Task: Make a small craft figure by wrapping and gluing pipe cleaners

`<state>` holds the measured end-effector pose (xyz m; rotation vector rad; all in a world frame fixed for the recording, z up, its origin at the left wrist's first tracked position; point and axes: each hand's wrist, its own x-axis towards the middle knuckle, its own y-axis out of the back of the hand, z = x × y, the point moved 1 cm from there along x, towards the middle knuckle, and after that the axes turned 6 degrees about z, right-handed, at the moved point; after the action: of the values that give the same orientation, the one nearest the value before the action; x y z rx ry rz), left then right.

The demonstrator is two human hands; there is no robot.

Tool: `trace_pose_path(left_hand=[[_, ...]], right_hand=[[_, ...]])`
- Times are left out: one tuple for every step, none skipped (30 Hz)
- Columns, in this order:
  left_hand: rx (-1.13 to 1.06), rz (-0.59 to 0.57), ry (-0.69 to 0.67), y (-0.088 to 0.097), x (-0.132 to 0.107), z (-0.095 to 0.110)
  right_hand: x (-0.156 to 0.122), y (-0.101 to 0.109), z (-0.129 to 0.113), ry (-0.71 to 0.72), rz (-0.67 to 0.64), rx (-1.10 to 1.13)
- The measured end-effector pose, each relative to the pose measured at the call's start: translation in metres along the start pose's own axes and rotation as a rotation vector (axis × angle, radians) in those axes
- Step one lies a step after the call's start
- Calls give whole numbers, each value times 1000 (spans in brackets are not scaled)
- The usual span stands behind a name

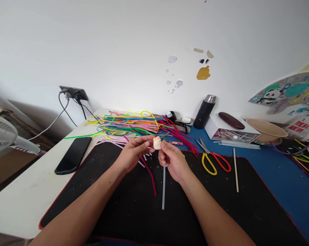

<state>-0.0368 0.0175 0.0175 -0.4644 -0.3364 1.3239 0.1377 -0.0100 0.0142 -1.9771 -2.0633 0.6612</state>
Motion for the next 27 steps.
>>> trace_pose_path(left_hand=[[-1, -5, 0, 0, 0, 0], [-3, -8, 0, 0, 0, 0], [-3, -8, -1, 0, 0, 1], [-4, -9, -2, 0, 0, 1], [-5, -10, -2, 0, 0, 1], [-5, -10, -2, 0, -1, 2], [-6, -10, 0, 0, -1, 2], [-7, -10, 3, 0, -1, 3], [-7, -9, 7, 0, -1, 3], [-5, -6, 9, 0, -1, 3], [0, -3, 9, 0, -1, 4], [9, -2, 7, -1, -2, 4], [22, -3, 4, -1, -2, 4], [37, -6, -1, -1, -2, 4], [54, -13, -8, -2, -2, 3], [72, -21, -16, -2, -2, 2], [90, -31, -24, -2, -2, 2], [106, -40, -31, -2, -2, 1], [121, -48, -37, -2, -2, 0], [130, -54, -42, -2, -1, -1], [133, -55, -43, -1, -1, -2], [129, -52, -37, -1, -1, -2], [120, -43, -28, -1, 0, -2], [107, -28, -16, 0, 0, -2], [92, -10, -2, 0, 0, -2], [76, 10, 10, 1, 0, -2], [61, 29, 17, 1, 1, -2]], right_hand=[[0, 0, 0, -11, -6, 11], [0, 0, 0, -20, -12, 21], [-1, 0, 0, -26, -17, 31], [-1, -1, -1, -31, -22, 39], [-1, -1, -1, -32, -23, 46], [-1, -1, -1, -33, -24, 49], [-1, -1, -1, -33, -23, 50], [-1, -2, 0, -33, -24, 49], [-1, -2, 0, -35, -26, 46], [-1, -2, 0, -36, -29, 42], [-1, -1, 0, -37, -29, 36], [0, -1, 1, -35, -27, 26], [0, -1, 1, -29, -20, 11], [0, -1, 1, -19, -9, -9], [0, -1, 2, -3, 7, -34], [0, -1, 2, 19, 23, -62], [0, -1, 3, 45, 37, -92], [0, -1, 3, 73, 47, -123], [1, -1, 4, 100, 54, -154], [1, -2, 5, 121, 57, -183], [1, -2, 6, 135, 56, -207], [1, -2, 6, 140, 53, -223], [2, -2, 6, 139, 51, -230], [1, -2, 6, 134, 50, -226], [1, -2, 6, 127, 50, -216], [1, -2, 6, 123, 52, -202], [1, -2, 5, 120, 56, -187]])
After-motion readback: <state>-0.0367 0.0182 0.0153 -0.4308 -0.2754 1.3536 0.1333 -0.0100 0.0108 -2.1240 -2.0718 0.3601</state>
